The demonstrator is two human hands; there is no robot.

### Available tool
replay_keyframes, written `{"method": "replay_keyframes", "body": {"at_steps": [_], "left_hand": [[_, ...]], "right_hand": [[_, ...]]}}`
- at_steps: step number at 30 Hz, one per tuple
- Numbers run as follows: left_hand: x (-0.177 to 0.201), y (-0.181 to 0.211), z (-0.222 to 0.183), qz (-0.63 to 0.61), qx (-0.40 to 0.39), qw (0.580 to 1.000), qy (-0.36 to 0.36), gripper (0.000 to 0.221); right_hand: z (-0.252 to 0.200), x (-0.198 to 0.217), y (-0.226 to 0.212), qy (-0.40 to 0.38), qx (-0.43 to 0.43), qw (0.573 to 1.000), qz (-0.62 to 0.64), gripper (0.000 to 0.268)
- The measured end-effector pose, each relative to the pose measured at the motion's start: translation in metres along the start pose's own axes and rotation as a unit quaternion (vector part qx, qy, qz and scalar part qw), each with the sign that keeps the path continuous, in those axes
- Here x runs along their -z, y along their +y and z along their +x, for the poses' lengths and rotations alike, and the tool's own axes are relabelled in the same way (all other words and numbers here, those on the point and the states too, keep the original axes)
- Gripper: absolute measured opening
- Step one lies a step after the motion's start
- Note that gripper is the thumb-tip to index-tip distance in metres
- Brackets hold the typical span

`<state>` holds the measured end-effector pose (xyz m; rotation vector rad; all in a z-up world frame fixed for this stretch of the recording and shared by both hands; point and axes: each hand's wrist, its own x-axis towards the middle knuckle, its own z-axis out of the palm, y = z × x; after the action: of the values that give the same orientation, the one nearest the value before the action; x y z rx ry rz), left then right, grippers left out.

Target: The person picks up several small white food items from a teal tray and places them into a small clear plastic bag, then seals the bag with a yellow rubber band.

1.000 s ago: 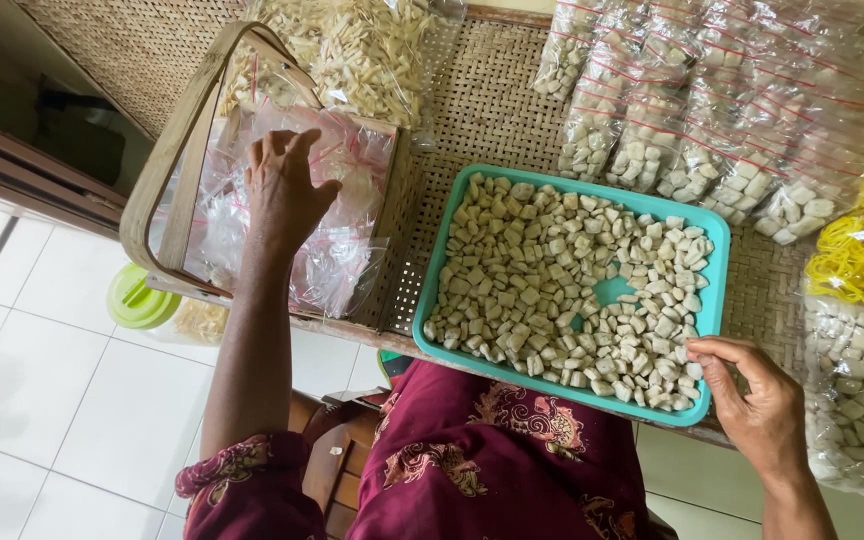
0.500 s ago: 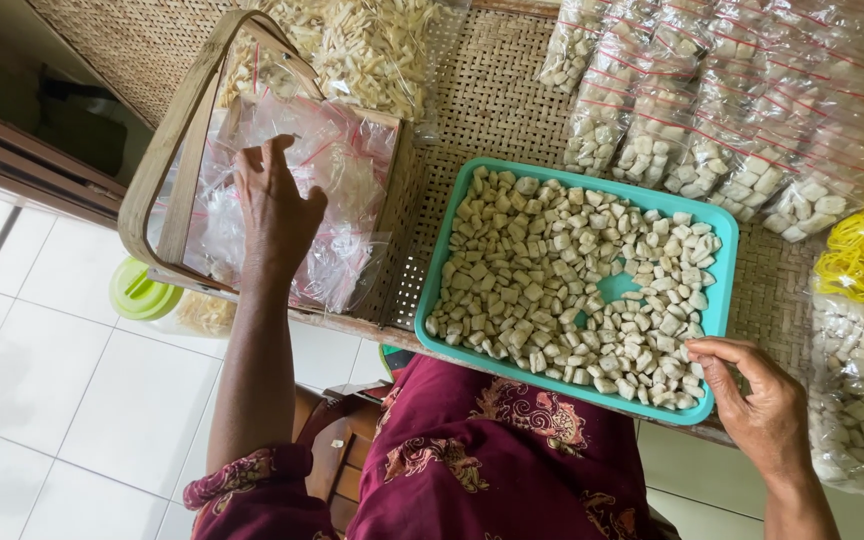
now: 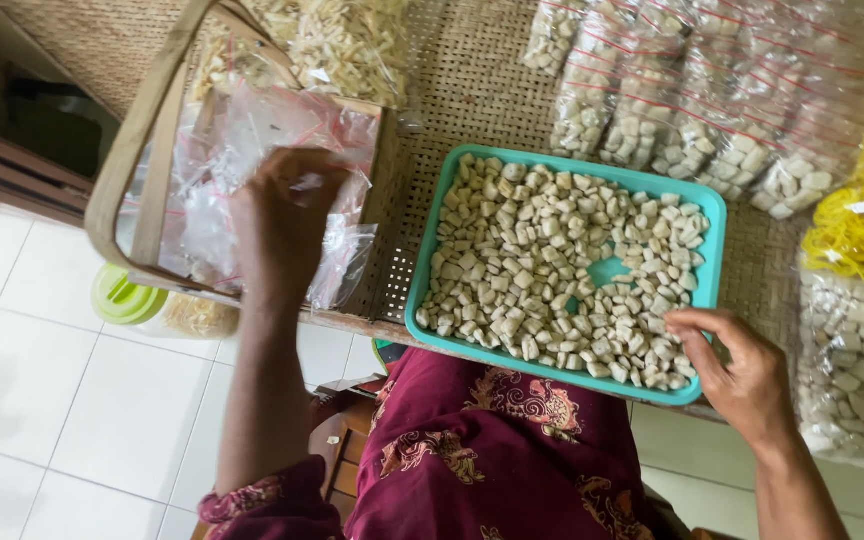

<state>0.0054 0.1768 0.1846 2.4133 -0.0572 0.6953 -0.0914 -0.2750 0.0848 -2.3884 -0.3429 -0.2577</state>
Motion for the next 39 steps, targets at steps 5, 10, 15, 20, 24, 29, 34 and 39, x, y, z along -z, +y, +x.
{"method": "replay_keyframes", "body": {"at_steps": [5, 10, 15, 20, 24, 29, 34, 39], "left_hand": [[-0.081, 0.044, -0.042, -0.446, 0.064, 0.871, -0.194, 0.025], [-0.172, 0.066, -0.102, -0.596, 0.175, 0.745, -0.242, 0.034], [-0.175, 0.091, -0.118, -0.567, 0.207, 0.745, -0.284, 0.029], [-0.148, 0.111, -0.108, -0.394, 0.139, 0.833, -0.362, 0.035], [-0.178, 0.087, -0.133, -0.451, 0.138, 0.83, -0.299, 0.015], [-0.184, 0.081, -0.137, -0.481, 0.13, 0.817, -0.29, 0.027], [-0.187, 0.081, -0.137, -0.476, 0.107, 0.819, -0.301, 0.028], [-0.162, 0.106, -0.134, -0.488, 0.136, 0.799, -0.323, 0.033]], "right_hand": [[0.03, -0.009, -0.03, -0.05, 0.021, 0.987, 0.151, 0.038], [0.039, -0.055, -0.033, -0.043, -0.1, 0.905, 0.411, 0.077], [0.026, -0.073, -0.015, -0.05, -0.14, 0.89, 0.432, 0.066], [0.024, -0.07, -0.01, -0.036, -0.158, 0.904, 0.395, 0.063], [0.03, -0.066, -0.018, -0.057, -0.133, 0.911, 0.386, 0.064], [0.029, -0.064, -0.016, -0.054, -0.099, 0.917, 0.382, 0.06], [0.035, -0.056, -0.027, -0.037, -0.05, 0.933, 0.356, 0.04], [0.034, -0.055, -0.023, -0.025, -0.004, 0.945, 0.326, 0.023]]}}
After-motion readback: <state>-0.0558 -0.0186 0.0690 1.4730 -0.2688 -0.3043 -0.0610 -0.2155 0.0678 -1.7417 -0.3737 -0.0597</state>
